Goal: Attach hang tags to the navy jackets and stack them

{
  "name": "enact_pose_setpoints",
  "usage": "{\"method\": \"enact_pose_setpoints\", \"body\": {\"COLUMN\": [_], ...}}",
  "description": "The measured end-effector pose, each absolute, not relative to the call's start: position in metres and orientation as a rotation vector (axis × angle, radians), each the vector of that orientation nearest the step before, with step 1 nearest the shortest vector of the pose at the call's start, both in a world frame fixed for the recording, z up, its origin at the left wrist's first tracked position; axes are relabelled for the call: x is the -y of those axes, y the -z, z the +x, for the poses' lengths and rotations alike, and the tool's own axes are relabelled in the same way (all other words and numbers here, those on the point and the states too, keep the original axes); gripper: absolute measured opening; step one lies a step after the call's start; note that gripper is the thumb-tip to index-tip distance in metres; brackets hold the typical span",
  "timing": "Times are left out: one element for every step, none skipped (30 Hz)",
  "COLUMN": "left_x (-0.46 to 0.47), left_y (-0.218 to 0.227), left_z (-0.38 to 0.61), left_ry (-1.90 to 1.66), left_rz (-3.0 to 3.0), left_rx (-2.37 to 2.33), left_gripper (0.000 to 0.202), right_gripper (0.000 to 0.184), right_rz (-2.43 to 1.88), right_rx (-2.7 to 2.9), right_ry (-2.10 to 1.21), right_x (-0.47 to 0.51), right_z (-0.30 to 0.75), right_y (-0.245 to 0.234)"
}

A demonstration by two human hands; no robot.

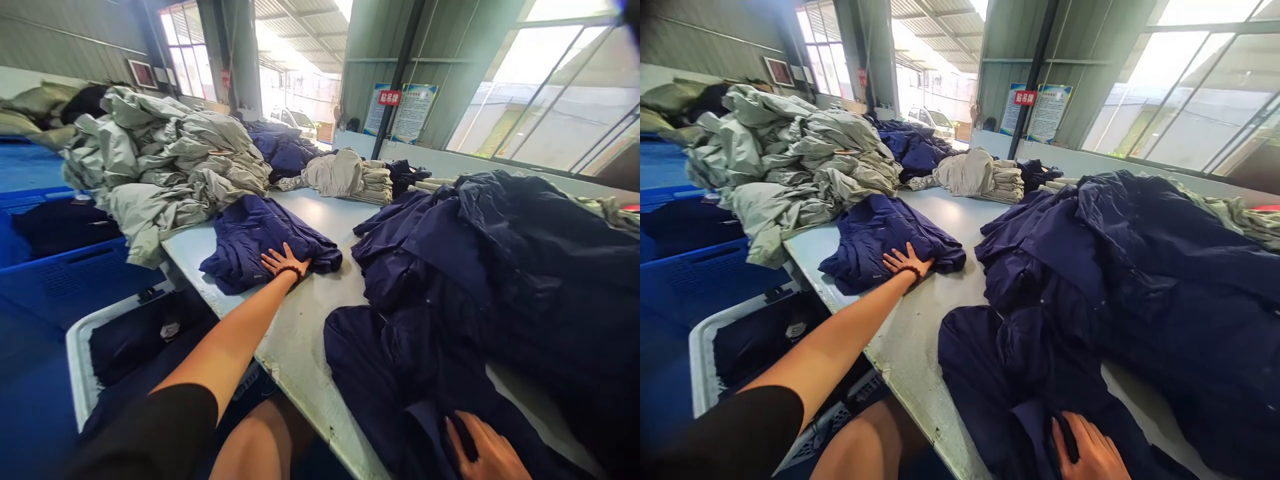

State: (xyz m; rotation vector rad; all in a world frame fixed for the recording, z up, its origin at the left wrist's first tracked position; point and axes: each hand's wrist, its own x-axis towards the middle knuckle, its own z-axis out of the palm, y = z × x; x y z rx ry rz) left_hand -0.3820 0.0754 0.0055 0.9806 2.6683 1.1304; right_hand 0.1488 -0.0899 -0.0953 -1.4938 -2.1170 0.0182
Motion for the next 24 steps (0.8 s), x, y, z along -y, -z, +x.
{"method": "enact_pose_setpoints", "body": {"left_x": [-0.082,-0.087,-0.090,-0.091,-0.089,-0.084,-0.075,-0.062,-0.044,-0.023,0.001,0.026,0.052,0.075,0.095,0.112,0.125,0.134,0.140,0.145,0.149,0.153,0.158,0.163], "left_y": [-0.013,-0.022,-0.030,-0.039,-0.046,-0.051,-0.053,-0.054,-0.051,-0.047,-0.041,-0.034,-0.028,-0.022,-0.017,-0.013,-0.009,-0.006,-0.003,0.000,0.003,0.005,0.007,0.010], "left_z": [-0.384,-0.386,-0.385,-0.383,-0.377,-0.367,-0.353,-0.336,-0.314,-0.290,-0.264,-0.238,-0.213,-0.190,-0.168,-0.150,-0.133,-0.118,-0.105,-0.092,-0.081,-0.069,-0.057,-0.045], "left_ry": [-1.174,-1.201,-1.227,-1.259,-1.292,-1.321,-1.341,-1.345,-1.328,-1.286,-1.191,-1.048,-0.879,-0.690,-0.566,-0.499,-0.466,-0.467,-0.483,-0.502,-0.524,-0.544,-0.564,-0.581], "left_rz": [1.008,1.038,1.077,1.124,1.175,1.234,1.303,1.403,1.522,1.681,1.933,2.134,2.278,2.387,2.447,2.464,2.453,2.421,2.372,2.320,2.276,2.249,2.241,2.251], "left_rx": [-2.627,-2.589,-2.548,-2.501,-2.454,-2.405,-2.353,-2.286,-2.205,-2.085,-1.877,-1.669,-1.482,-1.294,-1.178,-1.140,-1.154,-1.212,-1.290,-1.367,-1.433,-1.480,-1.508,-1.517], "left_gripper": [0.113,0.112,0.108,0.102,0.095,0.088,0.082,0.078,0.076,0.074,0.071,0.068,0.068,0.076,0.090,0.103,0.114,0.121,0.123,0.123,0.123,0.122,0.123,0.122], "right_gripper": [0.047,0.047,0.048,0.049,0.049,0.049,0.049,0.049,0.048,0.048,0.048,0.048,0.048,0.049,0.050,0.051,0.051,0.051,0.050,0.048,0.047,0.045,0.043,0.042], "right_rz": [-1.478,-1.461,-1.451,-1.449,-1.445,-1.445,-1.449,-1.454,-1.465,-1.481,-1.499,-1.519,-1.537,-1.550,-1.558,-1.555,-1.543,-1.524,-1.499,-1.473,-1.449,-1.429,-1.415,-1.406], "right_rx": [2.125,2.129,2.126,2.123,2.121,2.114,2.101,2.080,2.043,1.993,1.932,1.864,1.803,1.749,1.703,1.664,1.628,1.597,1.573,1.553,1.535,1.517,1.497,1.479], "right_ry": [-0.002,0.020,0.037,0.047,0.045,0.036,0.014,-0.021,-0.082,-0.165,-0.255,-0.343,-0.405,-0.445,-0.470,-0.485,-0.502,-0.519,-0.533,-0.542,-0.549,-0.552,-0.552,-0.548], "right_x": [0.089,0.088,0.087,0.086,0.084,0.082,0.081,0.079,0.077,0.076,0.074,0.073,0.073,0.072,0.072,0.073,0.074,0.076,0.078,0.081,0.085,0.088,0.093,0.097], "right_z": [0.145,0.140,0.136,0.132,0.129,0.126,0.124,0.123,0.122,0.121,0.121,0.121,0.123,0.125,0.128,0.132,0.137,0.142,0.147,0.152,0.158,0.163,0.168,0.173], "right_y": [0.091,0.086,0.080,0.075,0.069,0.064,0.060,0.056,0.052,0.048,0.043,0.039,0.033,0.028,0.023,0.017,0.011,0.005,-0.001,-0.008,-0.014,-0.020,-0.026,-0.032]}}
